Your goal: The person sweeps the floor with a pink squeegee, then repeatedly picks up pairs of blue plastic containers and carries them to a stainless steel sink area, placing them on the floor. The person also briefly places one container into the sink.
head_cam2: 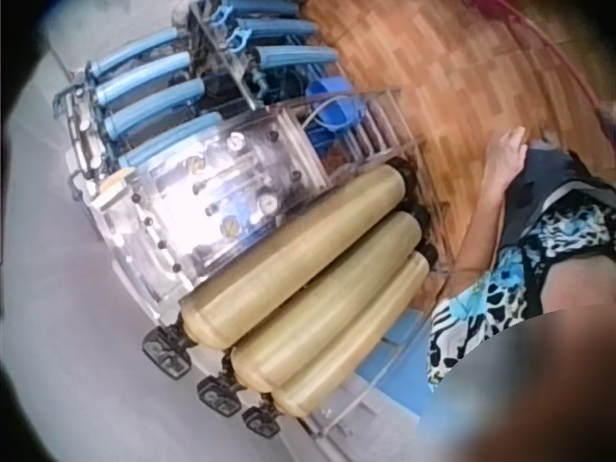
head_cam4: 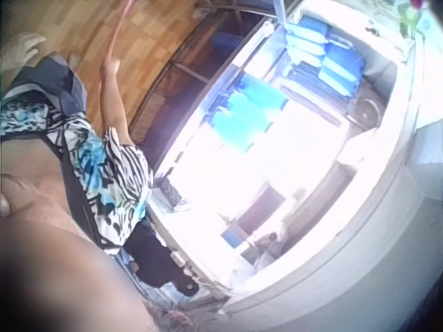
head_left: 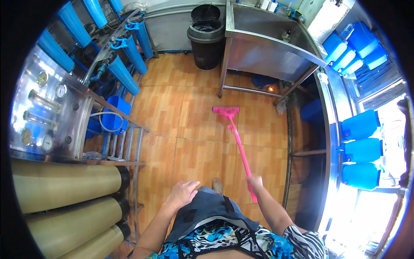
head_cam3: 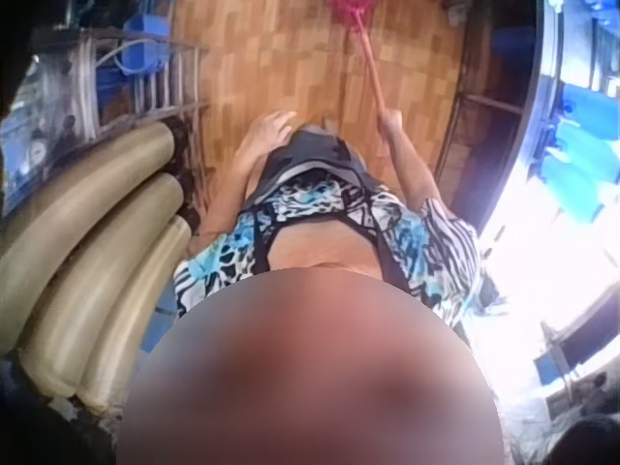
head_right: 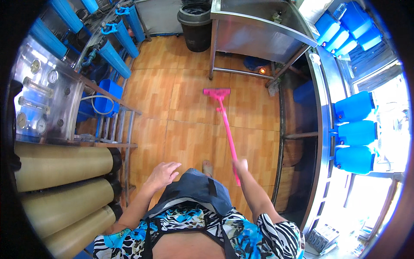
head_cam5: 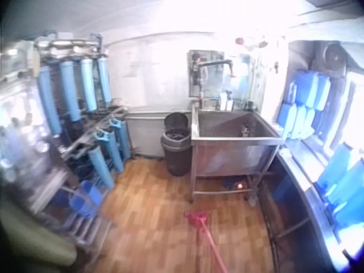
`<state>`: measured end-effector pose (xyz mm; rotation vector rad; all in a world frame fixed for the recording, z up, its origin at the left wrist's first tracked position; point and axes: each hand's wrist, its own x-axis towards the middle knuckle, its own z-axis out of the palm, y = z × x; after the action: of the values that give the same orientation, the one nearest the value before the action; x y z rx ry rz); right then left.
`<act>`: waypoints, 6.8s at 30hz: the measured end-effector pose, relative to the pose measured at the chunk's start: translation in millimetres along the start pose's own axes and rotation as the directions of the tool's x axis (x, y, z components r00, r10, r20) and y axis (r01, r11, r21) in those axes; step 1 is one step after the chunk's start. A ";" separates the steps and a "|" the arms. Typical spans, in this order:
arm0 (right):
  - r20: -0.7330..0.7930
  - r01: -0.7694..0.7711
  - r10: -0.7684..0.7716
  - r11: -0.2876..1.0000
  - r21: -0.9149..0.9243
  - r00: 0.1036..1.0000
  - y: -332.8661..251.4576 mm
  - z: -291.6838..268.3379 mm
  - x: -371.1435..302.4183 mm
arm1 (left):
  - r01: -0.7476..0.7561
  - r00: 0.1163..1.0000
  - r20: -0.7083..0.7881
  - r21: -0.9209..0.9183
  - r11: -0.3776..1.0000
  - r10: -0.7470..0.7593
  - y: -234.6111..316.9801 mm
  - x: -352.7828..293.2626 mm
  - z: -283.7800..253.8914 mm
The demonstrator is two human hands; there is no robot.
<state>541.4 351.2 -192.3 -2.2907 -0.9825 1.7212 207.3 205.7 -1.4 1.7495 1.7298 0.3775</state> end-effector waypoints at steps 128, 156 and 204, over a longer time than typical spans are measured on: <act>0.377 0.414 -0.243 0.122 -0.902 0.894 318.5 10.7 -286.6 | -0.010 0.998 0.057 0.068 0.998 0.006 -70.4 -393.5 107.3; -0.324 -0.349 0.195 0.771 -0.532 0.926 656.2 -139.1 -495.1 | -0.330 0.905 0.315 0.097 0.939 0.285 81.4 -305.9 185.6; -0.543 -0.134 0.113 0.991 0.001 0.832 731.0 72.6 -462.3 | -0.659 0.619 0.553 -0.019 0.751 0.557 143.4 -310.8 212.7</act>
<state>719.7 -498.0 -169.3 -2.6833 -0.7583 0.9701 421.6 -135.6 -1.6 2.2954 0.7447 -0.0156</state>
